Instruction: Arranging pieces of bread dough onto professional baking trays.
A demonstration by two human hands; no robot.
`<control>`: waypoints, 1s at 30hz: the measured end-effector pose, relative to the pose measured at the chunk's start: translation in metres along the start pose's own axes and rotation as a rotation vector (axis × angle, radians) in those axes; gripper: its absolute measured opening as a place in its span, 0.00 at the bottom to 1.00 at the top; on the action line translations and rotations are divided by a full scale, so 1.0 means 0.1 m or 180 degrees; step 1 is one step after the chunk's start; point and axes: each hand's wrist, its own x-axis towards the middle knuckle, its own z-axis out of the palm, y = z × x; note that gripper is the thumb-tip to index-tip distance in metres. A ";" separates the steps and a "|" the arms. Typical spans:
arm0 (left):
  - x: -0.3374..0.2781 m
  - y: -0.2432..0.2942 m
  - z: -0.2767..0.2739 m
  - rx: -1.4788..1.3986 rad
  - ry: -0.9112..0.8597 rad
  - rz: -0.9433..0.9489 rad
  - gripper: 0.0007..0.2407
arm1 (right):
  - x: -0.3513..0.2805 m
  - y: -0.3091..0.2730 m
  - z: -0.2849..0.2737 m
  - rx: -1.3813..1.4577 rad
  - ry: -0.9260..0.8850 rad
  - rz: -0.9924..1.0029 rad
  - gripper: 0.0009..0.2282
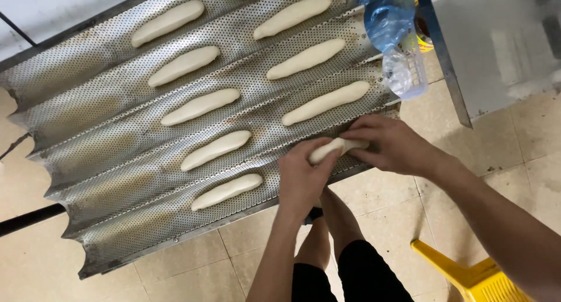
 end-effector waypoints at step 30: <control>-0.21 -0.54 -0.25 0.1071 0.0472 -0.0691 0.09 | -0.33 0.34 -0.26 -0.0228 0.0549 0.0867 0.10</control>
